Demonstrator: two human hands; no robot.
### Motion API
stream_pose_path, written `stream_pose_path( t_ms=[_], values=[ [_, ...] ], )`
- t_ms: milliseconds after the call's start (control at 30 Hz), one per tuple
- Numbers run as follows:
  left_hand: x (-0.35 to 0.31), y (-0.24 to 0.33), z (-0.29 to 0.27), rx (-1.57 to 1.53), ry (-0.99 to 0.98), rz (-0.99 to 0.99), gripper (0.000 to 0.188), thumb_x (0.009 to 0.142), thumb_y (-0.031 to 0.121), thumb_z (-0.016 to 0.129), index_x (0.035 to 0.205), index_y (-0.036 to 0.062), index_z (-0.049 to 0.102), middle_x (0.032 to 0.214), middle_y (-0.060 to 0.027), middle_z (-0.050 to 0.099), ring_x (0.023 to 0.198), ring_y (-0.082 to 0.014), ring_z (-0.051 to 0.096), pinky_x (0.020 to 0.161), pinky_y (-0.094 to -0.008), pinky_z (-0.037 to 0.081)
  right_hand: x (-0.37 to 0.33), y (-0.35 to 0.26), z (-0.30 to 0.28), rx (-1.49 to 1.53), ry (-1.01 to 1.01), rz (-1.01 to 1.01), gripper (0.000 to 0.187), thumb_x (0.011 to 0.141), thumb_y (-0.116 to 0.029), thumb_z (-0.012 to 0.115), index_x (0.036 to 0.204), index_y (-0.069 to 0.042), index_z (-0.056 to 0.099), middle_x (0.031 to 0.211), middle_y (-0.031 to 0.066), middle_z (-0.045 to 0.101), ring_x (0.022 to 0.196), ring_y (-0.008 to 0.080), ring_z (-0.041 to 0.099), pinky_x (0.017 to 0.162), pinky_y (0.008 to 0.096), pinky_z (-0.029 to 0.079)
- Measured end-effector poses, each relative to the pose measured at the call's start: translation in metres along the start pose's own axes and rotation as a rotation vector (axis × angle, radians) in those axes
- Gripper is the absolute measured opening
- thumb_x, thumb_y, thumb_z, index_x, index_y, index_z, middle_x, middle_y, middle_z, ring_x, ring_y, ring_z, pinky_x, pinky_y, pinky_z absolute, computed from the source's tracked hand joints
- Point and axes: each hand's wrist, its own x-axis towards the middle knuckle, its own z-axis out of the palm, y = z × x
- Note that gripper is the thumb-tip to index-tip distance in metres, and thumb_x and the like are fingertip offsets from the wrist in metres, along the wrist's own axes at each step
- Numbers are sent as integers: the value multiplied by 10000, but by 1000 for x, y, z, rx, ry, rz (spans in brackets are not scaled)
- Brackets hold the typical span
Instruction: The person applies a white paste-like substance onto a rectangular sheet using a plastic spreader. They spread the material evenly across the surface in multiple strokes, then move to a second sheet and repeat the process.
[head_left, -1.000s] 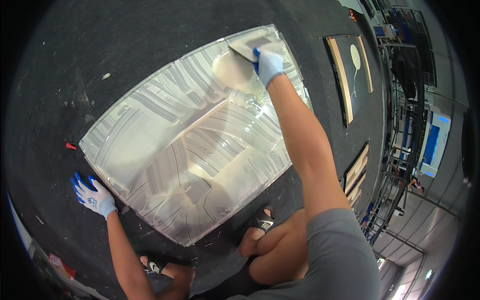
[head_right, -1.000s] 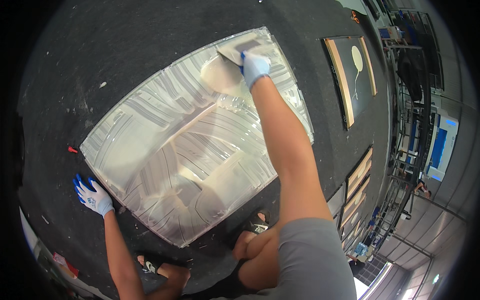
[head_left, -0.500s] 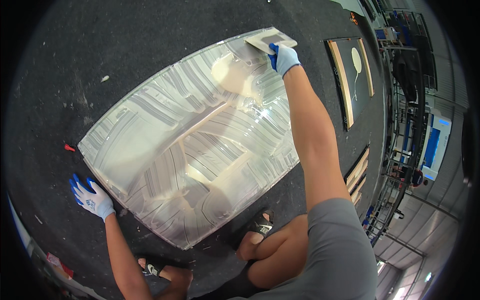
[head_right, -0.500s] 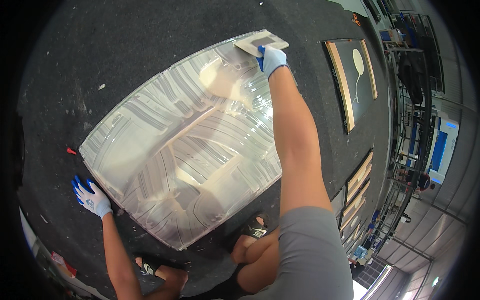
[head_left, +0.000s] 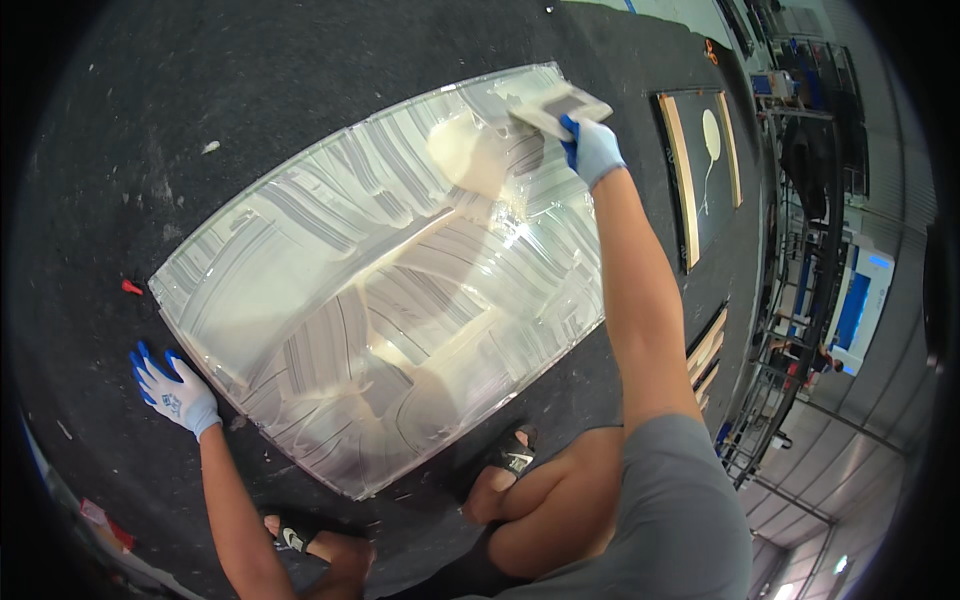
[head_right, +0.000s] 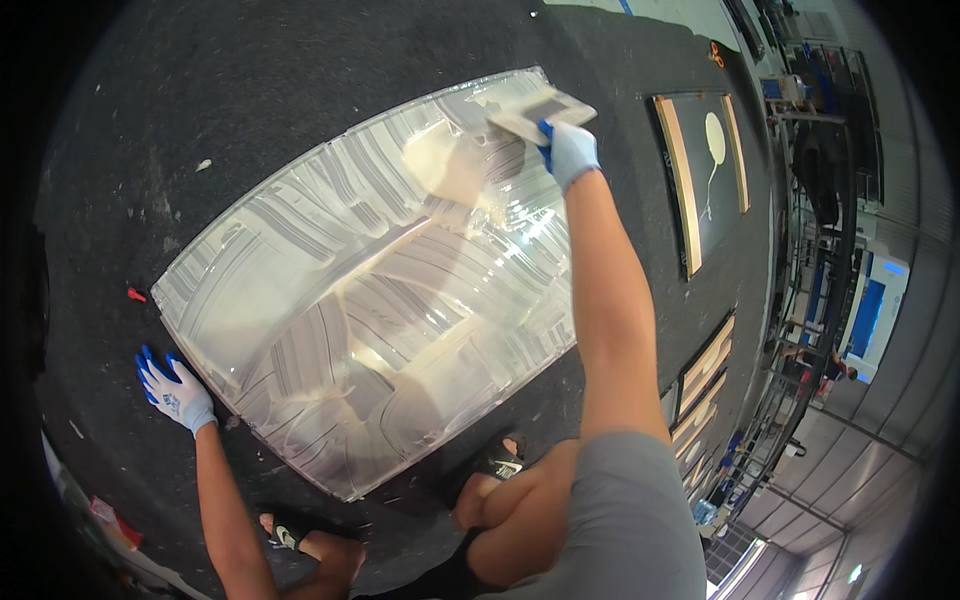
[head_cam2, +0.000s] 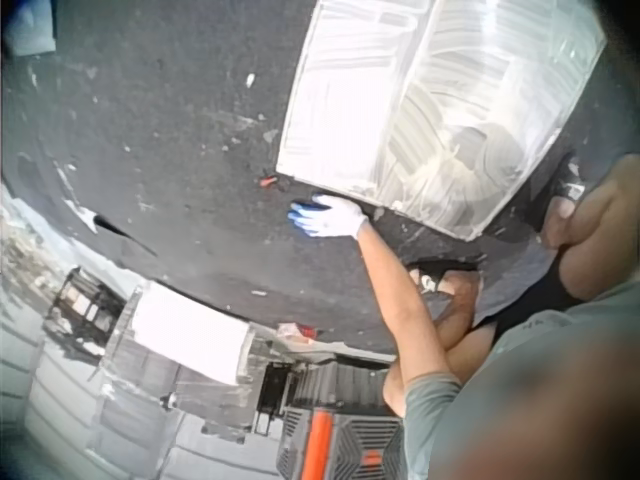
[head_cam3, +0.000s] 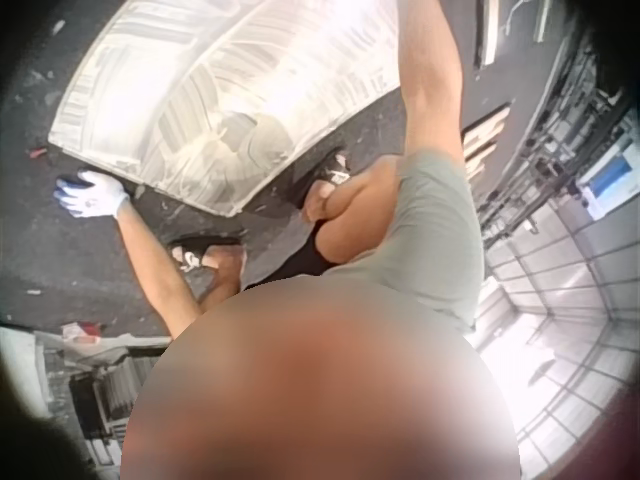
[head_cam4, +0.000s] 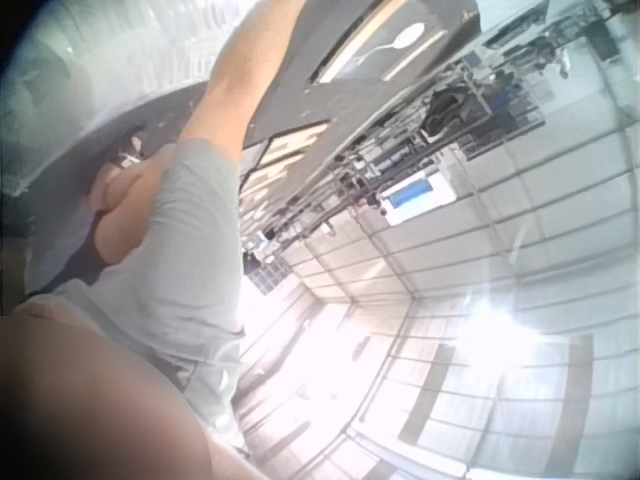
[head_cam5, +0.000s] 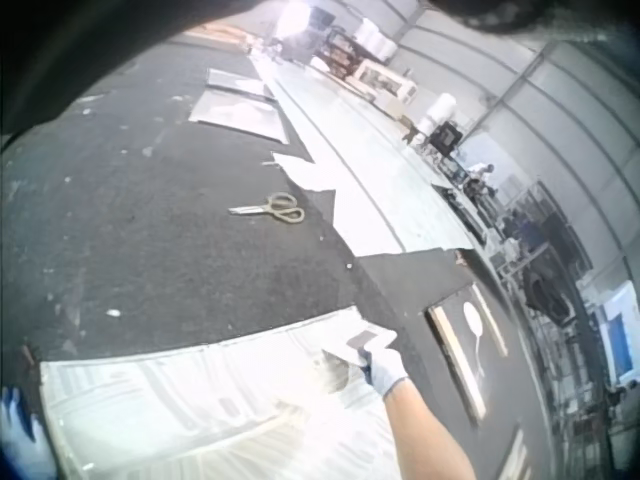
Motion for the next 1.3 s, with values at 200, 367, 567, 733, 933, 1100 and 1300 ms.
stream_pose_path(
  t_ms=[200, 367, 567, 733, 933, 1100, 1300],
  values=[
    [-1, -2, 1, -14, 11, 10, 573, 1066, 360, 523, 1607, 183, 458, 1682, -100, 415, 1526, -341, 392, 1250, -522, 267, -6, -51, -42, -949, 107, -459, 303, 924, -249, 760, 1089, 2, 797, 863, 101, 782, 781, 217, 745, 732, 355, 574],
    [-1, -2, 3, -7, 28, 10, 574, 1067, 363, 523, 1607, 179, 457, 1684, -96, 413, 1530, -338, 389, 1255, -520, 263, -13, -76, -9, -1426, 142, -517, 311, 948, -298, 652, 1168, -141, 804, 1108, 178, 783, 1076, 376, 740, 958, 442, 571],
    [-1, -4, 4, -13, 21, -4, 576, 1068, 373, 522, 1607, 180, 455, 1687, -87, 410, 1534, -335, 386, 1258, -520, 257, -16, -51, 29, -1584, 247, -548, 314, 945, -308, 653, 1148, -115, 793, 1157, 198, 759, 1102, 389, 721, 973, 465, 561],
    [-1, -3, 3, -18, 15, -2, 572, 1070, 372, 520, 1605, 178, 458, 1690, -81, 407, 1537, -332, 383, 1259, -512, 257, -28, -46, 19, -1565, 89, -742, 300, 979, -266, 614, 1145, -90, 791, 1125, 166, 774, 1063, 375, 739, 947, 465, 581],
    [0, 0, 3, -4, 8, -16, 572, 1069, 370, 521, 1603, 174, 460, 1691, -87, 403, 1542, -335, 375, 1258, -517, 255, -45, -37, 16, -1546, 165, -710, 290, 1009, -240, 555, 1150, -91, 760, 1141, 166, 763, 1061, 373, 737, 937, 471, 572],
    [-1, 0, 4, -23, 28, -8, 574, 1065, 365, 525, 1603, 173, 460, 1692, -89, 402, 1539, -344, 374, 1257, -523, 255, -92, -20, 14, -1489, -26, -785, 279, 989, -267, 610, 1129, -65, 741, 1184, 167, 717, 1058, 399, 701, 916, 490, 554],
    [0, 4, -2, -6, 2, -26, 572, 1059, 362, 532, 1594, 167, 474, 1687, -93, 411, 1527, -344, 389, 1251, -512, 265, -142, 2, 31, -1430, -204, -1111, 251, 997, -191, 594, 1170, -84, 742, 1187, 145, 718, 1053, 376, 691, 906, 482, 526]
  ],
)
